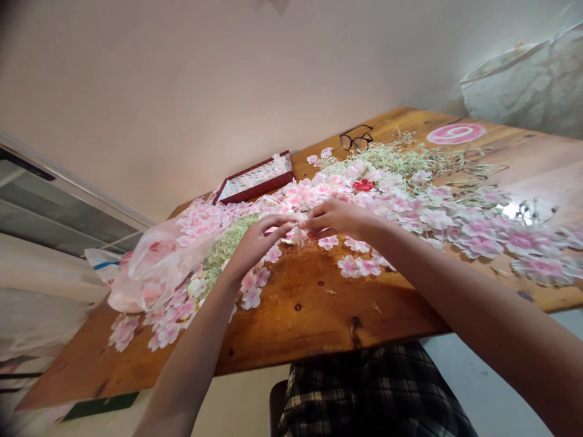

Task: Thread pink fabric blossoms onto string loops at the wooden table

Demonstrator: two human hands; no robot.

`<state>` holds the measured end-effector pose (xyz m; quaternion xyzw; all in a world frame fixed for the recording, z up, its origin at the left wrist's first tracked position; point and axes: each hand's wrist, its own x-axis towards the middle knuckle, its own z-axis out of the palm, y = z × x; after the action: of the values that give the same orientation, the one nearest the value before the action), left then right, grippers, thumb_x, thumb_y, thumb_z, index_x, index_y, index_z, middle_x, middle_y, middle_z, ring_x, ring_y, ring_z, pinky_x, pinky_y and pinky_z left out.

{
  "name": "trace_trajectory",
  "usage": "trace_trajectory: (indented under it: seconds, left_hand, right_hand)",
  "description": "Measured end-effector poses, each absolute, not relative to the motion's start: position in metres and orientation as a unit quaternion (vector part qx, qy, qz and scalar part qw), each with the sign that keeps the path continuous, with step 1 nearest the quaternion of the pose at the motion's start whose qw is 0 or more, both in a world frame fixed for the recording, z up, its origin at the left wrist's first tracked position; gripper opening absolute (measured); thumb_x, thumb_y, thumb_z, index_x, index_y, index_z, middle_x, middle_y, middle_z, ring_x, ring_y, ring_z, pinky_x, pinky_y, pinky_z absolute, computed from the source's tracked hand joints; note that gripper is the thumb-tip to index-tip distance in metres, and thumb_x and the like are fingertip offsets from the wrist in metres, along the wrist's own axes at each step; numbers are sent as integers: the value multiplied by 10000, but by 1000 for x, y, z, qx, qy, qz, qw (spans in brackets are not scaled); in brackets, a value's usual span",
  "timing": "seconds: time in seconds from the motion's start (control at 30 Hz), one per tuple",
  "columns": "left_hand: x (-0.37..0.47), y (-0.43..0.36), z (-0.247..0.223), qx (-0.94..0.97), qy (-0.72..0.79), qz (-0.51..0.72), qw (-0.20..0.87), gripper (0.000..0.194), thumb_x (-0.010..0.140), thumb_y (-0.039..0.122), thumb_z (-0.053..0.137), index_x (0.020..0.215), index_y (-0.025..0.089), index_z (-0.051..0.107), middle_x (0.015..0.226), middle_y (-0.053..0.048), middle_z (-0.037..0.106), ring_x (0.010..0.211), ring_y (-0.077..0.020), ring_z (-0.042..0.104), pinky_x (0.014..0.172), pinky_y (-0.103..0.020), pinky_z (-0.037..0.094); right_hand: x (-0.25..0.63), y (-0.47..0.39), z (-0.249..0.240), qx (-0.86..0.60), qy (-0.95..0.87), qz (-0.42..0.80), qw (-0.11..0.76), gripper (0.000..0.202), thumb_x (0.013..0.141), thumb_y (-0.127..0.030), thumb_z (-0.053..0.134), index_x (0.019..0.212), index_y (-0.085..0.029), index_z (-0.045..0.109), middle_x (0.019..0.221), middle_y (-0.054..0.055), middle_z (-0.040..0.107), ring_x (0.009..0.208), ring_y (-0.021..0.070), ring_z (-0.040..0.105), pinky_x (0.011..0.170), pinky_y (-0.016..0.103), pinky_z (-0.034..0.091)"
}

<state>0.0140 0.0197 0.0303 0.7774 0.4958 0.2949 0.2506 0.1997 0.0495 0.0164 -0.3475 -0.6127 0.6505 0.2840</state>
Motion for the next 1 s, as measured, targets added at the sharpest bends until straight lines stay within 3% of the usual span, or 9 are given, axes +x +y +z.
trace_trajectory:
  seconds: [0.1,0.3,0.5,0.67,0.87,1.0]
  left_hand:
    - [-1,29,30,745,518,307,287,359,791,428,339,1058,265,515,1110,-14,530,936,-140,516,720,-237,430]
    - [-17,43,5,798,560,170,142,291,757,406,410,898,221,584,891,-27,595,824,-163,528,725,-285,404]
    - [-15,45,-5,815,559,145,43,232,743,350,439,867,226,593,858,-32,561,858,-172,493,730,-280,379]
    - [-13,47,-6,764,591,252,67,210,747,326,424,792,189,577,863,-42,565,819,-161,505,723,-280,380]
    - [-19,54,-8,671,625,350,193,207,720,352,461,791,180,552,802,-36,601,743,-157,551,671,-275,406]
    - [-26,56,-10,665,640,360,136,253,736,335,457,926,193,542,907,-65,598,817,-172,547,716,-294,407]
  right_hand:
    - [204,52,17,-351,-690,588,232,255,640,-395,597,565,-159,534,602,9,526,600,106,500,616,248,413]
    - [199,56,5,-359,-861,350,84,406,690,-537,471,616,-159,599,552,12,526,511,106,442,496,244,309]
    - [200,59,2,-464,-833,269,137,494,702,-598,398,780,-162,616,671,56,594,561,145,501,497,249,327]
    - [198,61,-1,-451,-833,275,167,420,721,-539,417,749,-171,616,665,53,602,563,142,504,502,244,327]
    - [193,52,-1,-354,-867,333,113,273,725,-396,458,690,-197,641,626,13,595,550,129,485,512,237,325]
    - [190,43,4,-316,-868,377,68,262,716,-386,470,670,-203,653,614,4,595,543,124,472,514,236,326]
